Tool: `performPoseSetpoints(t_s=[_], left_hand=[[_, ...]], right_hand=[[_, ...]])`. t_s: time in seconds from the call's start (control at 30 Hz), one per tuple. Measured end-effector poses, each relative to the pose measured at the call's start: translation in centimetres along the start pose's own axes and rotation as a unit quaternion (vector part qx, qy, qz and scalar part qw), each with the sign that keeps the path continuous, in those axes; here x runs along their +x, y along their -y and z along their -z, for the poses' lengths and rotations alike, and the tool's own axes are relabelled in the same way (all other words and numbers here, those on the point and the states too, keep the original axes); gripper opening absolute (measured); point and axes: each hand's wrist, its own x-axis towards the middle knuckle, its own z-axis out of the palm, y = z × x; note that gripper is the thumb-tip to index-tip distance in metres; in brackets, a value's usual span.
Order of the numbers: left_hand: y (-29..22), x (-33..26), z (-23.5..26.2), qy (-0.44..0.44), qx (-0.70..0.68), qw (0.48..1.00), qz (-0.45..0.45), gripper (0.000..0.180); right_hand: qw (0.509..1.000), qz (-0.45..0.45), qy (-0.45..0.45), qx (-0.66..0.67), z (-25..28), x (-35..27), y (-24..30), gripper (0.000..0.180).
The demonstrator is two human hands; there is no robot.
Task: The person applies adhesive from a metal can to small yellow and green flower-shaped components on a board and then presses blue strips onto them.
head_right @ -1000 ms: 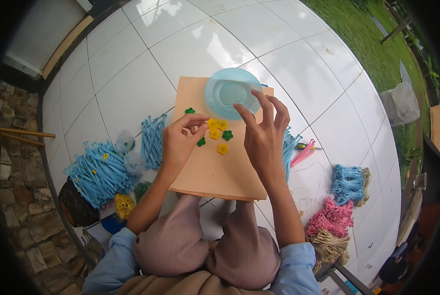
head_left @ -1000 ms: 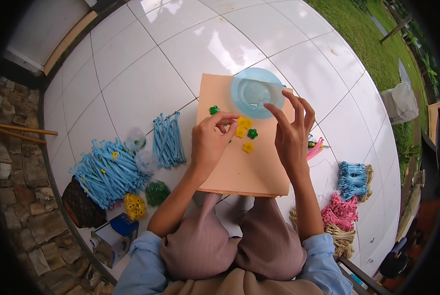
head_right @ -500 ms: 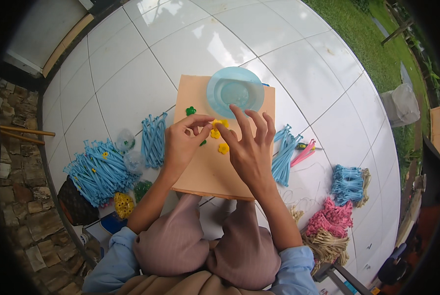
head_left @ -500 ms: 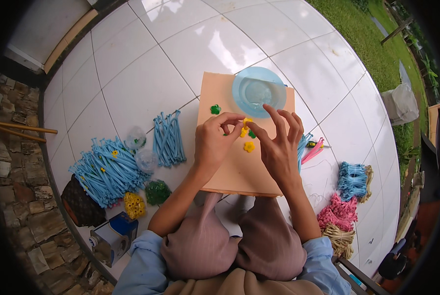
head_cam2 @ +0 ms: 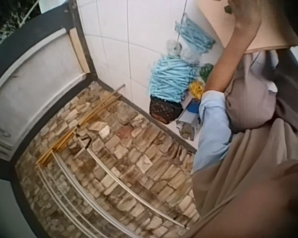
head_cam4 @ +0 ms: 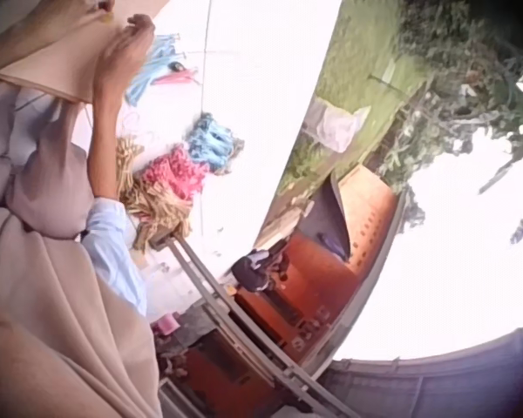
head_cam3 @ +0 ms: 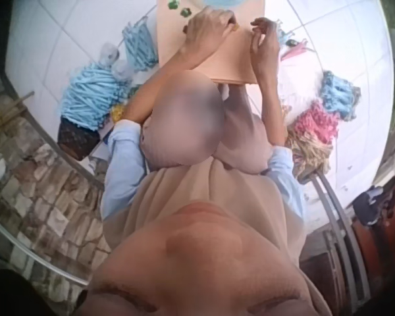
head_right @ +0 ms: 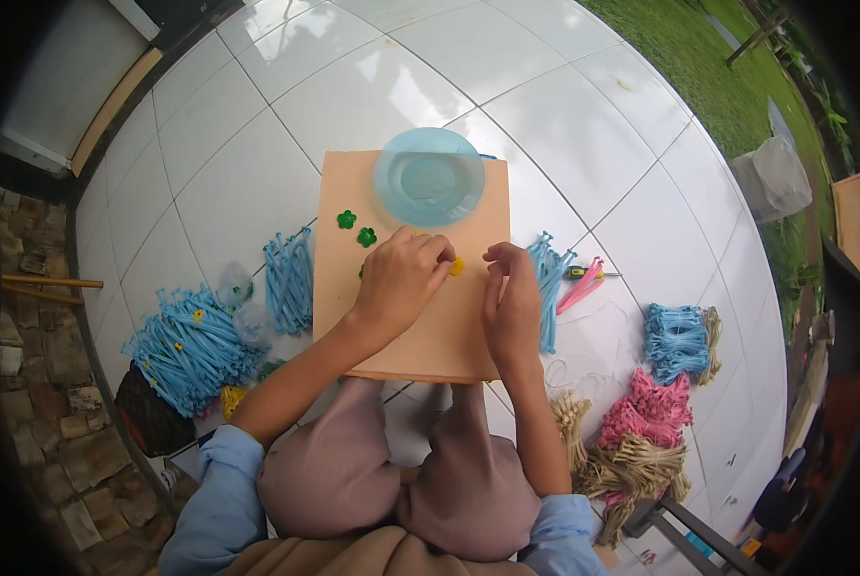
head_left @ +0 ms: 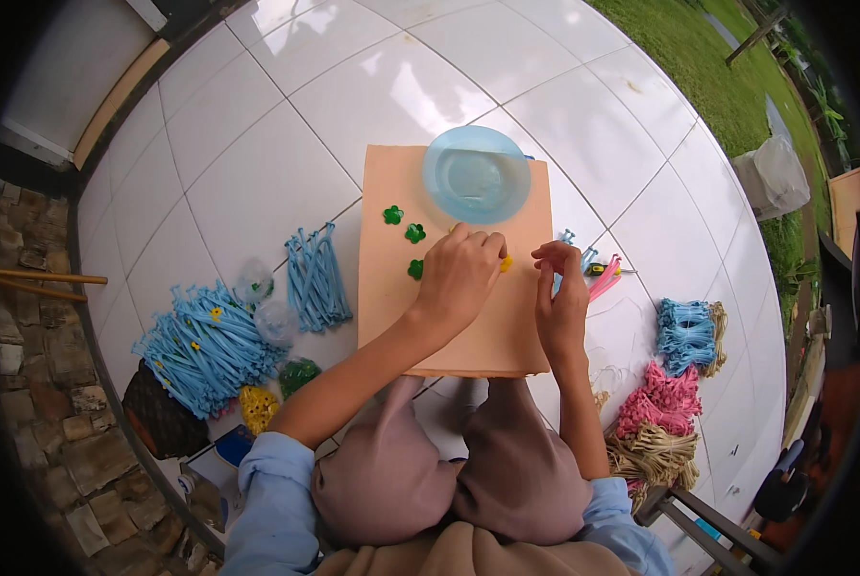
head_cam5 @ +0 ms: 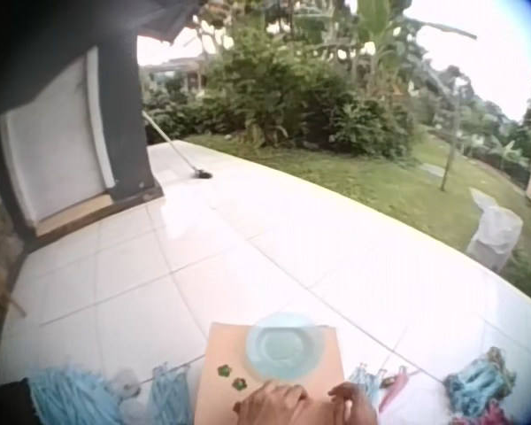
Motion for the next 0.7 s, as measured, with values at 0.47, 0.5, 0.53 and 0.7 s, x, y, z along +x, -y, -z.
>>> performPoseSetpoints(t_s=[0.47,0.5,0.53,0.7], left_hand=[[-0.2,-9.2,14.1,-0.139,-0.033,0.967,0.211,0.012],[0.6,-11.8,15.1,-0.154,-0.056,0.957,0.238,0.012],[1.6,-14.5,15.6,-0.172,-0.07,0.951,0.248,0.012],[2.5,-24.0,18.1,-0.276,-0.133,0.903,0.302,0.013]], right_hand=[[0.961,0.013,0.046,-0.272,6.9,-6.8,-3.0,0.029],[0.941,-0.033,0.091,-0.324,7.6,-7.7,-3.5,0.035],[0.919,-0.057,0.105,-0.376,8.4,-8.8,-4.7,0.04],[0.931,-0.022,0.006,-0.365,12.7,-8.2,-1.2,0.037]])
